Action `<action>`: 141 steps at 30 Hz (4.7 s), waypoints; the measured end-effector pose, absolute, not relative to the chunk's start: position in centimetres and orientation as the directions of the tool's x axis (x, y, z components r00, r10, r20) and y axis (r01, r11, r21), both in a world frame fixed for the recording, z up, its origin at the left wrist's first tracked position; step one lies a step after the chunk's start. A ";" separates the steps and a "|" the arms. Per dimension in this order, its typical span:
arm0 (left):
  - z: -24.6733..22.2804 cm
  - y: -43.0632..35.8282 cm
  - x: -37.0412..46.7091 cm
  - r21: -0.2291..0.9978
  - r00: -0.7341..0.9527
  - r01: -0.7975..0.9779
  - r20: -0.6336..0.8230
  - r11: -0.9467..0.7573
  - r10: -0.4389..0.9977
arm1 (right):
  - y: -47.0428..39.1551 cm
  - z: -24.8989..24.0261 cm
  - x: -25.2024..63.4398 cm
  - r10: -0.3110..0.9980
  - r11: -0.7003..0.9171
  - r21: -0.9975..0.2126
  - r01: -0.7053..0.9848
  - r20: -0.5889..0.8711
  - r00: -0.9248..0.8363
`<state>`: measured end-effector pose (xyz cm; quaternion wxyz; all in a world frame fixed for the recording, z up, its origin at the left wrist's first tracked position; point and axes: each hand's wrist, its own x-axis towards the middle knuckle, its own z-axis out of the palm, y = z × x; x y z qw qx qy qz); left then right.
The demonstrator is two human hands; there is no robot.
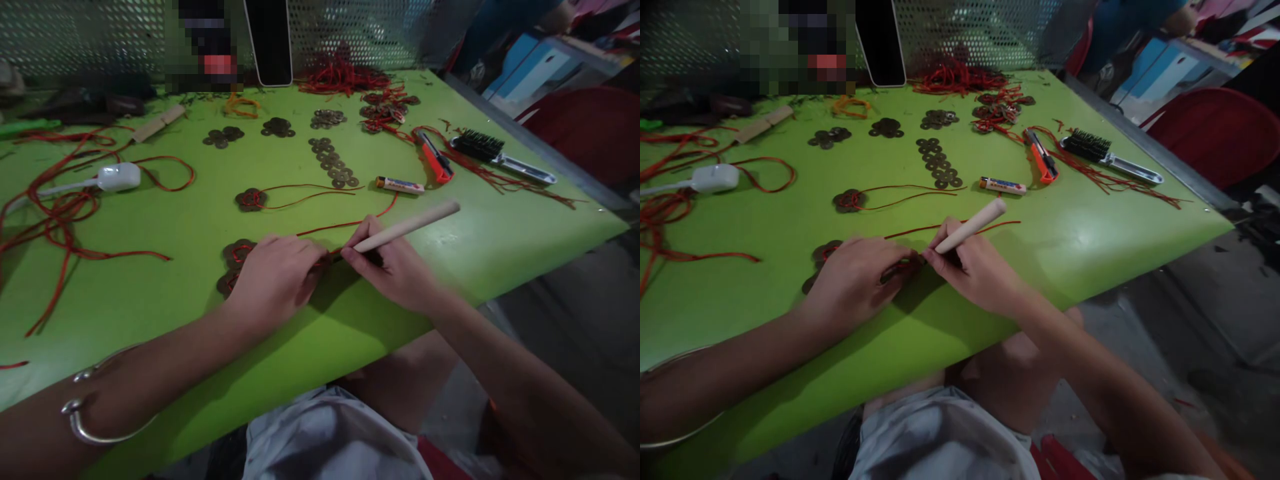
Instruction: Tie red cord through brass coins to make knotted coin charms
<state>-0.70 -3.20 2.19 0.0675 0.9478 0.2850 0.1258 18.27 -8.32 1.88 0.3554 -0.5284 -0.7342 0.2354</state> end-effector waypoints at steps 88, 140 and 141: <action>2.2 -3.0 -0.5 0.392 0.757 0.484 0.260 -0.782 0.599 | -6.7 3.8 17.7 0.925 0.274 -0.653 0.706 -0.023 -0.380; 2.1 -3.6 -0.9 0.882 0.506 0.256 0.227 -0.397 0.832 | -7.5 2.3 17.7 0.979 0.201 -0.883 0.423 0.166 -0.118; 2.2 -3.6 -0.9 0.880 0.504 0.260 0.227 -0.397 0.833 | -7.5 2.3 17.7 0.979 0.200 -0.887 0.416 0.165 -0.119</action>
